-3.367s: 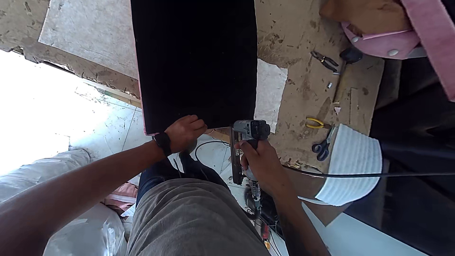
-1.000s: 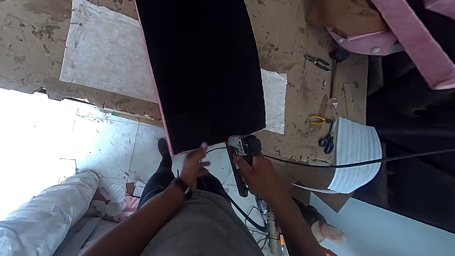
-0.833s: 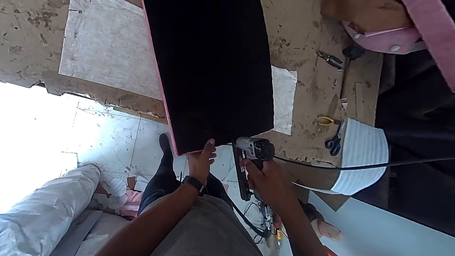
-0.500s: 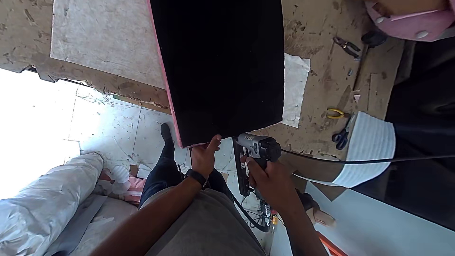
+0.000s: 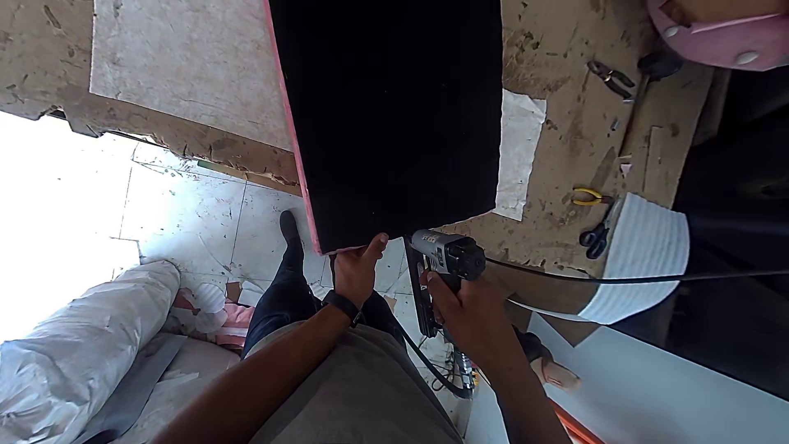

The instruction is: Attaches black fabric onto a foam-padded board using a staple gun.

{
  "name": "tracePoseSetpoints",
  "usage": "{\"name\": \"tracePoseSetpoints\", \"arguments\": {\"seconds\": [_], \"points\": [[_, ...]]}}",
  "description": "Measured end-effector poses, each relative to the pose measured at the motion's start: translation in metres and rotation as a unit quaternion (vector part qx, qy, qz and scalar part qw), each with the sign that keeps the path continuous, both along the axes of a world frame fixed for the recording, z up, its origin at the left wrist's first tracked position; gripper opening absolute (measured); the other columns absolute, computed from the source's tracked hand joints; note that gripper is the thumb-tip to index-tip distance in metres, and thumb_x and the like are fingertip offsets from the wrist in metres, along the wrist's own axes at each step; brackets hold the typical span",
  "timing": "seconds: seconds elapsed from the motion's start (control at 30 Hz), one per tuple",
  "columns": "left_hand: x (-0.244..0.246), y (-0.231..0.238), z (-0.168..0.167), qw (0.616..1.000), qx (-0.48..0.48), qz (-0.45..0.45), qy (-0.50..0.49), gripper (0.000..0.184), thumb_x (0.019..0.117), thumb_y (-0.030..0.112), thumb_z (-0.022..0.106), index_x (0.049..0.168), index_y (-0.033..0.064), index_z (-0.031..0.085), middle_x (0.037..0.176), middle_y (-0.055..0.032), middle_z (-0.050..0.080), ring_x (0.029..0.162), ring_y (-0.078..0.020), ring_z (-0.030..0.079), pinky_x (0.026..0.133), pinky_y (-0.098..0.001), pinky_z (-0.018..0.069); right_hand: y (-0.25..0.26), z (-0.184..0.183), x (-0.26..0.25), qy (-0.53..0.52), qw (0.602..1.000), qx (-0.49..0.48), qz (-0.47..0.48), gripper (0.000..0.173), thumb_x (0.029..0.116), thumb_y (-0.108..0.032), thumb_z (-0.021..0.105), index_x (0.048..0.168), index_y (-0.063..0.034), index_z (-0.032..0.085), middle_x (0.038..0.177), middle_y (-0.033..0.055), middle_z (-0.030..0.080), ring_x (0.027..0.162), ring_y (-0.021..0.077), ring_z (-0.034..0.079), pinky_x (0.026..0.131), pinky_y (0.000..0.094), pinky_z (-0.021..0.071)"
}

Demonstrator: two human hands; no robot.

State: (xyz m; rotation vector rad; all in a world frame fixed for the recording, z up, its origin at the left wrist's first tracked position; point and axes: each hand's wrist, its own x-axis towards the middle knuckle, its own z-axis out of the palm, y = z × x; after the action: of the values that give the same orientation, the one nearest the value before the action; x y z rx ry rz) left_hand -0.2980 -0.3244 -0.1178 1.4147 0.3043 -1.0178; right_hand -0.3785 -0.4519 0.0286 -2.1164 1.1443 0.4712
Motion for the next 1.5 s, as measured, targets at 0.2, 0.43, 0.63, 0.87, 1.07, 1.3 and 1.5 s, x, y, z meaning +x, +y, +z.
{"name": "tracePoseSetpoints", "arguments": {"seconds": [0.2, 0.43, 0.63, 0.87, 1.07, 1.3, 1.5], "points": [[-0.002, -0.002, -0.007, 0.999, 0.000, 0.001, -0.041, 0.045, 0.0892, 0.062, 0.070, 0.108, 0.0217, 0.077, 0.097, 0.0034, 0.078, 0.091, -0.0154, 0.076, 0.089, -0.0428, 0.0631, 0.003, 0.008, 0.001, -0.034, 0.998, 0.043, -0.033, 0.026, 0.1013, -0.041, 0.054, 0.107, -0.0205, 0.069, 0.063, -0.0010, 0.064, 0.049, 0.0158, 0.063, 0.046, 0.0329, 0.0569], [-0.001, 0.003, -0.007, 0.999, -0.007, -0.014, -0.032, 0.047, 0.0892, 0.063, 0.070, 0.111, 0.0219, 0.076, 0.100, 0.0023, 0.078, 0.093, -0.0163, 0.075, 0.090, -0.0436, 0.0618, 0.013, 0.003, 0.003, -0.012, 0.999, 0.038, -0.015, 0.024, 0.1013, -0.042, 0.055, 0.108, -0.0221, 0.066, 0.066, -0.0029, 0.064, 0.050, 0.0147, 0.063, 0.047, 0.0345, 0.0574], [0.012, 0.027, 0.013, 0.983, -0.031, 0.124, 0.130, 0.059, 0.0817, 0.040, 0.087, 0.128, 0.0112, 0.064, 0.119, -0.0081, 0.072, 0.111, -0.0267, 0.069, 0.093, -0.0518, 0.0584, 0.016, 0.002, 0.010, 0.007, 1.000, 0.014, 0.000, 0.022, 0.1009, -0.041, 0.056, 0.104, -0.0212, 0.065, 0.066, -0.0037, 0.064, 0.050, 0.0134, 0.062, 0.048, 0.0351, 0.0578], [0.029, 0.036, 0.015, 0.983, 0.013, 0.178, 0.037, 0.101, 0.0638, 0.039, 0.099, 0.147, 0.0213, 0.044, 0.124, -0.0081, 0.069, 0.109, -0.0244, 0.071, 0.090, -0.0477, 0.0632, 0.023, 0.012, 0.011, -0.039, 0.998, 0.049, -0.032, 0.026, 0.1021, -0.040, 0.053, 0.109, -0.0191, 0.068, 0.066, -0.0012, 0.064, 0.049, 0.0160, 0.061, 0.045, 0.0336, 0.0555], [0.032, 0.044, 0.003, 0.992, 0.042, 0.119, -0.020, 0.090, 0.0625, 0.043, 0.099, 0.136, 0.0181, 0.054, 0.112, -0.0040, 0.073, 0.102, -0.0174, 0.072, 0.086, -0.0429, 0.0634, 0.038, 0.008, 0.016, -0.009, 0.999, 0.036, -0.006, 0.030, 0.1021, -0.044, 0.054, 0.107, -0.0192, 0.069, 0.065, -0.0037, 0.062, 0.050, 0.0134, 0.061, 0.047, 0.0334, 0.0557], [0.033, 0.047, -0.004, 0.993, 0.027, 0.115, -0.024, 0.089, 0.0634, 0.045, 0.098, 0.135, 0.0187, 0.052, 0.112, -0.0034, 0.072, 0.101, -0.0167, 0.072, 0.086, -0.0421, 0.0634, 0.044, 0.007, 0.022, -0.009, 0.999, 0.043, -0.014, 0.028, 0.1025, -0.042, 0.052, 0.108, -0.0192, 0.068, 0.066, -0.0033, 0.064, 0.050, 0.0141, 0.061, 0.046, 0.0335, 0.0561], [0.035, 0.049, -0.003, 0.993, 0.023, 0.112, -0.011, 0.089, 0.0632, 0.047, 0.098, 0.135, 0.0194, 0.051, 0.110, -0.0040, 0.072, 0.098, -0.0171, 0.072, 0.082, -0.0414, 0.0631, 0.061, 0.004, 0.026, -0.026, 0.999, 0.042, 0.008, 0.027, 0.1028, -0.041, 0.052, 0.109, -0.0196, 0.067, 0.069, -0.0057, 0.064, 0.052, 0.0117, 0.061, 0.047, 0.0329, 0.0559]]}}
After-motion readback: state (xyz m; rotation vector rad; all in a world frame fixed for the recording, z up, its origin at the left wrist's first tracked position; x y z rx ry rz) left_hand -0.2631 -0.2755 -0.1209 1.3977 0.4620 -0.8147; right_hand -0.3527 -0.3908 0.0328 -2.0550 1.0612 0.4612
